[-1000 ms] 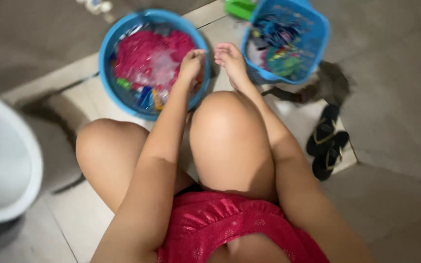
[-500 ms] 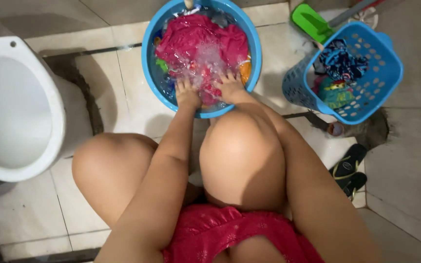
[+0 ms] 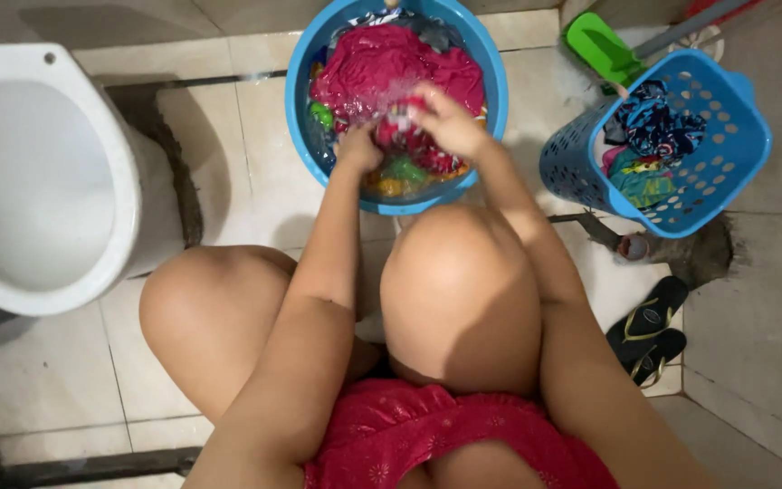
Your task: The person washes clothes in a basin of soapy water, wrings each item out by hand, and places the wrung clothes into a plastic basket.
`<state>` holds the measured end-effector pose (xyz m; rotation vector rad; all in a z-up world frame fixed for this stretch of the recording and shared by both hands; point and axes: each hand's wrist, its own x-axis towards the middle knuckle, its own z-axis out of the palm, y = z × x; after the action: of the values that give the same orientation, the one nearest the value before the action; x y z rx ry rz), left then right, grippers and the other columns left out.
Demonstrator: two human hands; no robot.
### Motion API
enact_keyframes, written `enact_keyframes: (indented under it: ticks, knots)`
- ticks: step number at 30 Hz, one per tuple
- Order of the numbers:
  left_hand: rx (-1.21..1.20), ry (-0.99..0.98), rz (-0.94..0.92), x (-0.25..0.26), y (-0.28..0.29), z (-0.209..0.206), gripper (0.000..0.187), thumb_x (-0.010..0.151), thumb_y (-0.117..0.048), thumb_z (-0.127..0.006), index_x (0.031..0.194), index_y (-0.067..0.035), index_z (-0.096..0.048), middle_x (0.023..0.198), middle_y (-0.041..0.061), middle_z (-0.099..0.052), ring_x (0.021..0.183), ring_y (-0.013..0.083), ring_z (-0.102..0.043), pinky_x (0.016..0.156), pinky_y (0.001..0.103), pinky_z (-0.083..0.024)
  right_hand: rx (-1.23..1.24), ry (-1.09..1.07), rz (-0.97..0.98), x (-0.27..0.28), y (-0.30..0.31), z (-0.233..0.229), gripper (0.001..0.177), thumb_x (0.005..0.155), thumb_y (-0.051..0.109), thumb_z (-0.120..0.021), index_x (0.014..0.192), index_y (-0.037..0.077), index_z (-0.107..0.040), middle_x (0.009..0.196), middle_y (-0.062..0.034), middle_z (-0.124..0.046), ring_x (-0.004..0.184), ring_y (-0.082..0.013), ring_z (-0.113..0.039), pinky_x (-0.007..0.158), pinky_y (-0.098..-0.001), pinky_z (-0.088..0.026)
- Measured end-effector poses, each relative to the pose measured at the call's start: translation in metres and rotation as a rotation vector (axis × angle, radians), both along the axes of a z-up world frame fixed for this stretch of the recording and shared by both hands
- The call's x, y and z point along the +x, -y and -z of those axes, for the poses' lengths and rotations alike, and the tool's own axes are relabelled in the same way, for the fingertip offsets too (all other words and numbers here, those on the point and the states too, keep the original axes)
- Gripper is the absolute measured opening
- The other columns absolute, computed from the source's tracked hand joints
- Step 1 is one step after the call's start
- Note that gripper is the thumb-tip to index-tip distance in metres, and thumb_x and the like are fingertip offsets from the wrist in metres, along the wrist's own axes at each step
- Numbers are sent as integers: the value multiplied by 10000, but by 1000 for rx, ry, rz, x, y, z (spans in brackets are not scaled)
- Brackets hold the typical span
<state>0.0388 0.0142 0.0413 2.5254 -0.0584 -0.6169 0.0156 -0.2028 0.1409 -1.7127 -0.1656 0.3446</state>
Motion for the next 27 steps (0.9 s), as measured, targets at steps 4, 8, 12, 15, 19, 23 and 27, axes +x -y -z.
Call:
enact_keyframes:
  ticks: [4, 8, 12, 15, 19, 23, 27]
  knots:
    - [-432, -32, -40, 10, -11, 31, 436, 826, -169, -650, 1260, -155, -697, 1196, 176, -701, 1128, 368, -645, 988, 451, -516, 530, -69, -26, -8, 3, -76, 208, 1142, 140, -605, 1336, 100, -542, 1256, -11, -588, 1195, -117, -573, 1062, -302, -486]
    - [-1206, -442, -434, 21, -19, 20, 297, 937, -212, -615, 1156, -22, -679, 1067, 156, -708, 970, 318, -685, 875, 494, -585, 800, -74, 91, -12, 16, -105, 208, 1081, 158, -594, 1283, 144, -547, 1209, -14, -630, 1159, -140, -638, 1056, -337, -541]
    - [-1581, -673, -561, 40, -59, -57, 409, 819, -201, -652, 1169, -7, -734, 1093, 178, -757, 962, 316, -744, 933, 466, -609, 635, 60, 323, -3, 58, -66, 91, 1152, 119, -577, 1235, 86, -594, 1145, -48, -656, 1066, -154, -645, 992, -336, -545]
    - [-1518, -616, -474, 41, -66, -100, 344, 849, -190, -662, 1163, -68, -728, 1112, 144, -778, 1002, 287, -747, 962, 441, -595, 274, 151, 567, 15, 81, -4, 102, 1152, 122, -625, 1219, 51, -655, 1128, -84, -678, 1031, -175, -630, 957, -340, -530]
    - [-730, -36, -321, 42, -45, -49, 252, 975, -279, -667, 1085, -57, -711, 1048, 187, -760, 955, 322, -735, 895, 419, -575, -711, 397, 658, 15, 77, 60, 253, 985, 165, -747, 1215, 113, -659, 1165, -150, -667, 1069, -303, -650, 976, -414, -541]
    - [-148, 172, -139, 0, -19, 40, 263, 1024, -313, -608, 1136, -116, -740, 1128, 244, -667, 1042, 400, -663, 948, 444, -525, -964, 310, 229, -8, 26, 79, 671, 862, 354, -773, 1451, 151, -523, 1560, -214, -374, 1414, -444, -363, 1195, -599, -304]
    - [155, 238, 143, -36, 5, 80, 340, 921, -265, -665, 1248, -177, -698, 1342, 191, -530, 1249, 416, -497, 1050, 464, -434, -1125, 16, -145, -35, -7, 90, 724, 927, 477, -613, 1583, 377, -323, 1690, -160, -50, 1530, -484, -12, 1129, -785, -61]
